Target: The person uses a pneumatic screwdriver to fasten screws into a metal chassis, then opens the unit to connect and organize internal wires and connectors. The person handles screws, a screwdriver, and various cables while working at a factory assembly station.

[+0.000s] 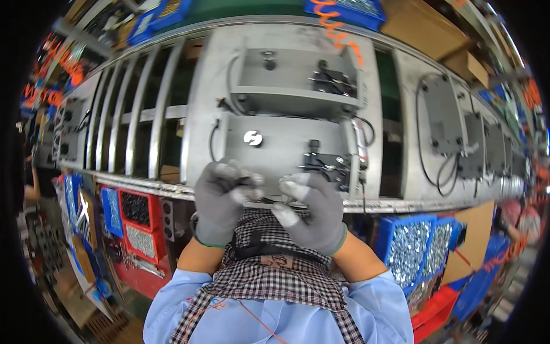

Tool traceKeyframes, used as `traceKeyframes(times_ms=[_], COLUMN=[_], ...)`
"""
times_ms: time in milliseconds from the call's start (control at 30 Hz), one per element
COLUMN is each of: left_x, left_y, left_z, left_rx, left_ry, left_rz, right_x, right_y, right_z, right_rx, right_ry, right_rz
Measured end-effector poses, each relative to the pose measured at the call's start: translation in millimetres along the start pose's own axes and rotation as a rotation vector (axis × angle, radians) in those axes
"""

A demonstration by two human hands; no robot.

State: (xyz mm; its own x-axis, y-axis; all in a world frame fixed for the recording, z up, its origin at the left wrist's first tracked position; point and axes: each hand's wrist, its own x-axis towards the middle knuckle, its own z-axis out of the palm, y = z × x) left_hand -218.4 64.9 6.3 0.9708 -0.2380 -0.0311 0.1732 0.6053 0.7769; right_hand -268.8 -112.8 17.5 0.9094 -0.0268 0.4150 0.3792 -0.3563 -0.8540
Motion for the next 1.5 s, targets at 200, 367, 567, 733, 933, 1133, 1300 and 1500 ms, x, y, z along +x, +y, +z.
traceKeyframes(times_ms=[200,367,567,733,933,1133,1300,1500], left_x=[14,24,19,21,30,25,24,22], left_y=[-38,-20,-18,-14,-25,-28,-26,-24], left_z=[37,61,43,37,29,12,31,30], left_rx=[0.479,0.951,1.203,1.151,0.233,0.219,0.241,0.307], left_ry=[-0.324,-0.555,-0.835,-0.730,-0.004,-0.064,0.007,-0.086], left_rz=[-0.140,-0.109,0.195,0.059,-0.455,-0.384,-0.348,-0.365], right_x=[-26,-28,-29,-30,10,28,32,38], right_y=[-20,-6,-8,-7,39,43,47,36], right_z=[-37,-49,-48,-56,-90,-91,-93,-83], right_rx=[0.529,0.448,0.497,0.426,-0.680,-0.882,-0.822,-0.922], right_ry=[0.170,0.075,-0.093,-0.101,-0.388,-0.707,-0.751,-0.811], right_rz=[0.627,0.811,0.989,1.002,-0.039,-0.028,-0.001,0.082])
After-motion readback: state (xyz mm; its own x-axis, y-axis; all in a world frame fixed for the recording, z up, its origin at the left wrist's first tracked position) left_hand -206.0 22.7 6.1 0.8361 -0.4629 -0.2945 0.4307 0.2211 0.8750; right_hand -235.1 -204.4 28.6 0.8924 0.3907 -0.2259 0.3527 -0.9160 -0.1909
